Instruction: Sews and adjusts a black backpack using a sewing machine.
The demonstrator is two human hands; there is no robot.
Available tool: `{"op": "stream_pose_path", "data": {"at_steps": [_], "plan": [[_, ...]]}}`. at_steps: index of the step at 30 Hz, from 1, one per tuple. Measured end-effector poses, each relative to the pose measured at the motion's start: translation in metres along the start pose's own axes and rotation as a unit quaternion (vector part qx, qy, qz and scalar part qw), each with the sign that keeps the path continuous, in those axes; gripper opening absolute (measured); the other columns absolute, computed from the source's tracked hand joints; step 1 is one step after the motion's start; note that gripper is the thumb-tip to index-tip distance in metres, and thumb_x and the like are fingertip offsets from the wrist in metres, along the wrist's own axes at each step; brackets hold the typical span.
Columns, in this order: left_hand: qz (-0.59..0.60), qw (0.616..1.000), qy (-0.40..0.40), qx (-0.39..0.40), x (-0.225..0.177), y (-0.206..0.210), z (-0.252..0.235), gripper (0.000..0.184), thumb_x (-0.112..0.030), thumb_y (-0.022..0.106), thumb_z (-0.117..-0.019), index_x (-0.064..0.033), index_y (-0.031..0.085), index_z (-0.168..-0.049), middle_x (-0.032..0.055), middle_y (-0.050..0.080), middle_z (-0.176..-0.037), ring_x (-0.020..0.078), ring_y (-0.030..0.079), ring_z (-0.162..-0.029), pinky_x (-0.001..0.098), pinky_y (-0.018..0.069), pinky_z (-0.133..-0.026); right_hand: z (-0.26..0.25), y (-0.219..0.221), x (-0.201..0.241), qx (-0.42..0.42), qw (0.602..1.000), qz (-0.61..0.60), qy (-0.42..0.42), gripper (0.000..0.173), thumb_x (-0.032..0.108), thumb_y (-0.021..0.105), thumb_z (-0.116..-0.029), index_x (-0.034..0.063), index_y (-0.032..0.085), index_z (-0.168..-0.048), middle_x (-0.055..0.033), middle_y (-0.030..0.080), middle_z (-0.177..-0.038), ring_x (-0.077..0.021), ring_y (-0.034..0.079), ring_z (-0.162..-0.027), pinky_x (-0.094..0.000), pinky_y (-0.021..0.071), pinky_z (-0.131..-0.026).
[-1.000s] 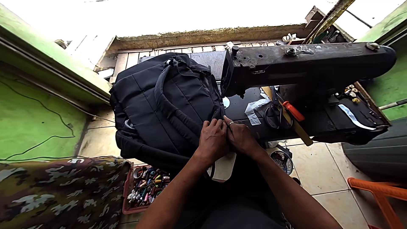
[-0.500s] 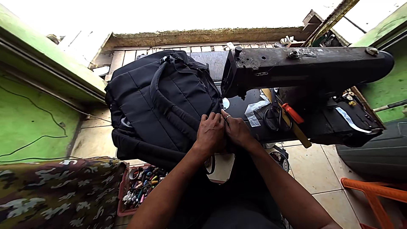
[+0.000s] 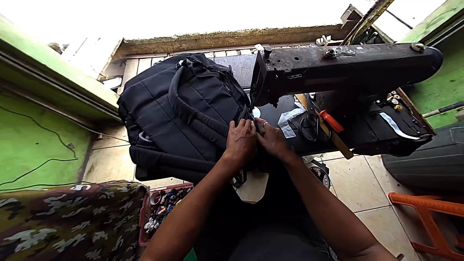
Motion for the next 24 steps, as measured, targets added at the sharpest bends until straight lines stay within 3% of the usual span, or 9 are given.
{"op": "stream_pose_path", "data": {"at_steps": [3,5,8,10,13,15,19,21,24], "plan": [[-0.018,1.0,0.007,0.023,0.0,-0.004,0.022,0.052,-0.032,0.072,-0.0905,-0.0068,0.065,-0.136,0.0114,0.062,-0.14,0.0287,0.05,-0.14,0.0581,0.0296,-0.117,0.02,-0.003,-0.015,-0.028,0.999,-0.028,-0.022,0.053,0.02,0.062,-0.1029,0.0092,0.046,-0.152,-0.0103,0.065,-0.079,-0.0246,0.063,-0.069,-0.0447,0.0551,-0.072],[-0.033,0.999,0.01,0.024,0.007,-0.006,0.039,0.059,-0.036,0.076,-0.0887,-0.01,0.063,-0.14,0.0111,0.053,-0.152,0.0329,0.039,-0.148,0.0583,0.0231,-0.122,0.044,-0.006,-0.022,-0.088,0.994,0.013,-0.058,0.048,0.019,0.061,-0.1014,0.0064,0.053,-0.147,-0.0098,0.066,-0.083,-0.0238,0.064,-0.069,-0.0439,0.0565,-0.07],[-0.005,0.999,0.038,-0.024,0.027,-0.018,0.052,0.057,-0.038,0.081,-0.084,-0.0142,0.069,-0.134,0.0085,0.052,-0.154,0.036,0.055,-0.13,0.0558,0.0395,-0.109,0.084,-0.004,-0.015,-0.182,0.974,0.051,-0.123,0.034,0.018,0.062,-0.0987,-0.0006,0.068,-0.126,-0.0178,0.068,-0.101,-0.0284,0.068,-0.079,-0.0447,0.0595,-0.072],[0.038,0.996,0.075,-0.037,0.04,-0.025,0.049,0.053,-0.038,0.082,-0.0842,-0.0135,0.071,-0.13,0.0087,0.057,-0.147,0.0322,0.064,-0.109,0.054,0.0478,-0.093,0.094,0.009,-0.004,-0.132,0.984,-0.019,-0.12,0.03,0.022,0.061,-0.0995,0.0006,0.072,-0.117,-0.0154,0.07,-0.102,-0.0211,0.069,-0.082,-0.0347,0.0595,-0.077],[0.082,0.991,0.102,-0.014,0.054,-0.03,0.037,0.047,-0.036,0.082,-0.0846,-0.0129,0.073,-0.124,0.0101,0.062,-0.135,0.0306,0.065,-0.1,0.0522,0.0506,-0.083,0.091,0.032,0.007,-0.048,0.987,-0.132,-0.076,0.042,0.025,0.06,-0.1022,-0.003,0.064,-0.133,-0.018,0.066,-0.12,-0.0164,0.071,-0.091,-0.0279,0.0593,-0.085],[0.115,0.988,0.101,0.022,0.063,-0.038,0.026,0.045,-0.034,0.082,-0.0864,-0.0142,0.072,-0.125,0.012,0.063,-0.13,0.031,0.065,-0.106,0.0529,0.0529,-0.089,0.082,0.04,0.013,-0.009,0.973,-0.23,-0.021,0.044,0.024,0.057,-0.1049,-0.0018,0.056,-0.141,-0.0159,0.066,-0.123,-0.0144,0.073,-0.091,-0.0282,0.0613,-0.084],[0.175,0.976,0.121,0.034,0.074,-0.062,0.009,0.043,-0.029,0.084,-0.0815,-0.0134,0.076,-0.12,0.0117,0.069,-0.118,0.0297,0.063,-0.113,0.0542,0.0507,-0.096,0.072,0.049,0.023,0.049,0.888,-0.44,0.121,0.045,0.024,0.041,-0.1125,0.0058,0.037,-0.154,-0.0149,0.068,-0.118,-0.018,0.072,-0.079,-0.0325,0.061,-0.065],[0.171,0.976,0.13,0.042,0.075,-0.071,0.004,0.041,-0.03,0.084,-0.0812,-0.0129,0.076,-0.118,0.0106,0.069,-0.117,0.028,0.064,-0.112,0.0528,0.0508,-0.095,0.069,0.049,0.025,0.043,0.861,-0.484,0.153,0.043,0.027,0.036,-0.1138,0.0087,0.037,-0.153,-0.0113,0.071,-0.1,-0.014,0.067,-0.065,-0.0274,0.0525,-0.054],[0.165,0.974,0.148,0.041,0.079,-0.076,-0.002,0.041,-0.03,0.084,-0.0794,-0.0117,0.077,-0.116,0.0115,0.071,-0.114,0.0272,0.066,-0.109,0.0519,0.0511,-0.093,0.065,0.054,0.025,0.05,0.791,-0.582,0.181,0.03,0.027,0.041,-0.1124,0.0055,0.052,-0.13,-0.0027,0.058,-0.07,-0.0048,0.047,-0.047,-0.0179,0.0366,-0.043]]}}
Point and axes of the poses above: each hand's wrist, its own z-axis away from the middle knuckle, its own y-axis out of the palm, x = y × z, the point moved 6 cm from there along -z, towards the middle knuckle
